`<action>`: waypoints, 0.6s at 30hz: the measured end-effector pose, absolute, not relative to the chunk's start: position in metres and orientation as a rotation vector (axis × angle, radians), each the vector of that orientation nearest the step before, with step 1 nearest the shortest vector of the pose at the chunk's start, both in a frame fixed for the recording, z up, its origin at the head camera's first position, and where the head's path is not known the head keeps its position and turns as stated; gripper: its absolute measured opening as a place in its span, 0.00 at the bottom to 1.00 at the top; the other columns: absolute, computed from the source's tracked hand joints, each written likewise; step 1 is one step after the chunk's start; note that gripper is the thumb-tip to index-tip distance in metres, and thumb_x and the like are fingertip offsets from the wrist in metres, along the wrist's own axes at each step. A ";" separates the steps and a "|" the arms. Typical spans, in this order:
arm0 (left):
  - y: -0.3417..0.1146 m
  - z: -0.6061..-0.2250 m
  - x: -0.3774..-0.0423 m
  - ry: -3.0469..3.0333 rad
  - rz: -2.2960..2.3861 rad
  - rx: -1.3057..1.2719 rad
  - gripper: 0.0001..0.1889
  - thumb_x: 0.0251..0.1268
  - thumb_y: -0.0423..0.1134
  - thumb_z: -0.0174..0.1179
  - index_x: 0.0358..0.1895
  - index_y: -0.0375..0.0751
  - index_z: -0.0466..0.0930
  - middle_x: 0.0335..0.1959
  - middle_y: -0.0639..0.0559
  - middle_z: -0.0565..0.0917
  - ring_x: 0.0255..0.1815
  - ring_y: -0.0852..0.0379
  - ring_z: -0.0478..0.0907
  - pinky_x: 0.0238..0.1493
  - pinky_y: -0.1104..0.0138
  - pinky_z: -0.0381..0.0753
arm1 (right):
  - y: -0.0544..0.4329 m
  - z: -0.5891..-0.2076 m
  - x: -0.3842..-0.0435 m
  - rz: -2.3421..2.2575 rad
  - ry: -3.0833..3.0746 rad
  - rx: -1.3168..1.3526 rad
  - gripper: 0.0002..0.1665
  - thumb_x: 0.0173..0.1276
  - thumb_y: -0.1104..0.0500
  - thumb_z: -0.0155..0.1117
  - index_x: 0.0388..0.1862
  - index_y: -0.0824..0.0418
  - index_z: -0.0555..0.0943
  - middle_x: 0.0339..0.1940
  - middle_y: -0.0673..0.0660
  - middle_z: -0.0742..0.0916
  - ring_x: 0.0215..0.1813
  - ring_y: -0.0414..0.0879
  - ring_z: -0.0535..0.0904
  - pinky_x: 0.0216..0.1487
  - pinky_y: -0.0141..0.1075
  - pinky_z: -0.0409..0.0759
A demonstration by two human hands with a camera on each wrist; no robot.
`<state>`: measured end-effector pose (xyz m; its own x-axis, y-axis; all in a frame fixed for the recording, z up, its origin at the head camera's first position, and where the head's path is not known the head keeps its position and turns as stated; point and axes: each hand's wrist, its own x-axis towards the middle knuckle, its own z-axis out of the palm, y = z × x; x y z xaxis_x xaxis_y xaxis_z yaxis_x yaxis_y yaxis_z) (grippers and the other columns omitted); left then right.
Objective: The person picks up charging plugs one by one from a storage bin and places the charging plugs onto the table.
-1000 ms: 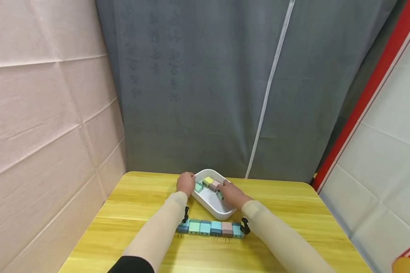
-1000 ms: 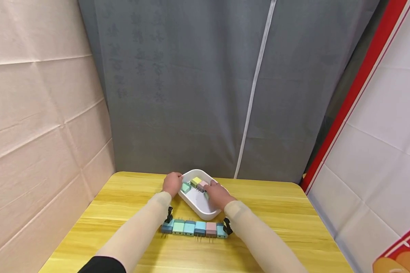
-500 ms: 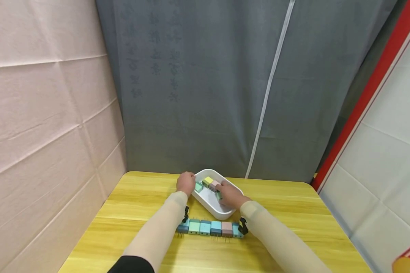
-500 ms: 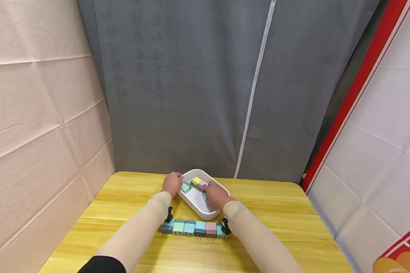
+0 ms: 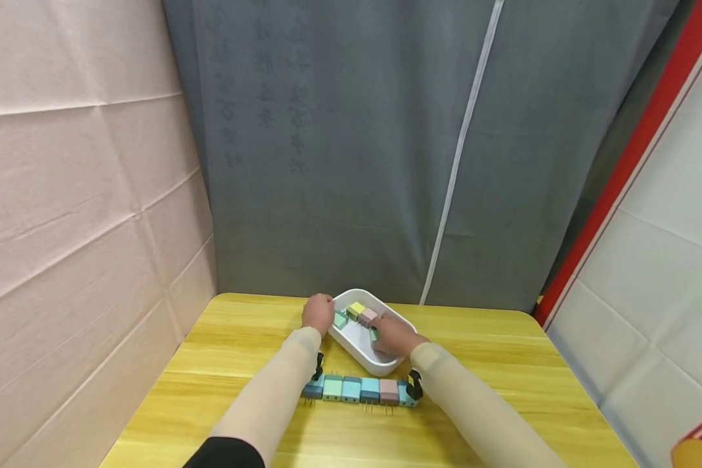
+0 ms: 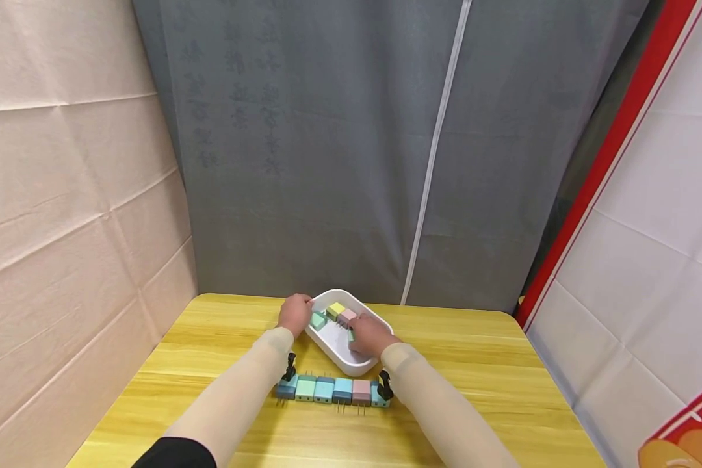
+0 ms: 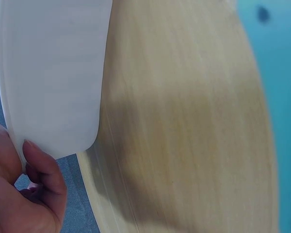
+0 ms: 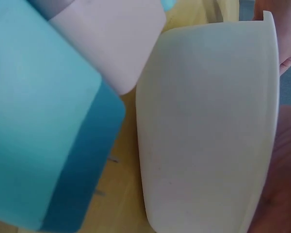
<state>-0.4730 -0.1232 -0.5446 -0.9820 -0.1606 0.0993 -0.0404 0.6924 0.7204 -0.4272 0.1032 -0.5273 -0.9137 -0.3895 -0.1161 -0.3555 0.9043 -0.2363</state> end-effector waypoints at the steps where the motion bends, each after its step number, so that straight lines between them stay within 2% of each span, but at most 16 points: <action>1: -0.123 -0.545 -0.473 -2.746 -1.162 0.161 0.15 0.87 0.39 0.60 0.61 0.33 0.90 0.57 0.39 0.91 0.58 0.40 0.88 0.66 0.45 0.86 | 0.103 -0.527 -0.427 -0.316 2.908 -0.577 0.31 0.72 0.47 0.82 0.70 0.54 0.86 0.50 0.53 0.85 0.50 0.48 0.79 0.63 0.45 0.83; 9: -0.125 -0.544 -0.473 -2.748 -1.142 0.146 0.14 0.86 0.38 0.61 0.59 0.33 0.91 0.55 0.40 0.91 0.56 0.41 0.88 0.64 0.45 0.87 | 0.105 -0.529 -0.425 -0.330 2.949 -0.644 0.36 0.69 0.46 0.84 0.73 0.53 0.85 0.52 0.54 0.84 0.48 0.47 0.78 0.56 0.42 0.82; 13: -0.125 -0.543 -0.473 -2.749 -1.153 0.148 0.14 0.86 0.38 0.61 0.59 0.33 0.91 0.55 0.40 0.91 0.56 0.41 0.88 0.64 0.44 0.87 | 0.106 -0.530 -0.425 -0.370 2.969 -0.659 0.38 0.68 0.47 0.84 0.75 0.55 0.83 0.57 0.58 0.84 0.49 0.48 0.79 0.58 0.45 0.84; 18: -0.125 -0.542 -0.473 -2.748 -1.151 0.146 0.14 0.86 0.38 0.61 0.58 0.33 0.91 0.55 0.39 0.91 0.56 0.40 0.88 0.64 0.44 0.87 | 0.108 -0.528 -0.424 -0.476 2.953 -0.632 0.38 0.68 0.48 0.86 0.74 0.54 0.83 0.64 0.60 0.83 0.54 0.50 0.81 0.65 0.49 0.86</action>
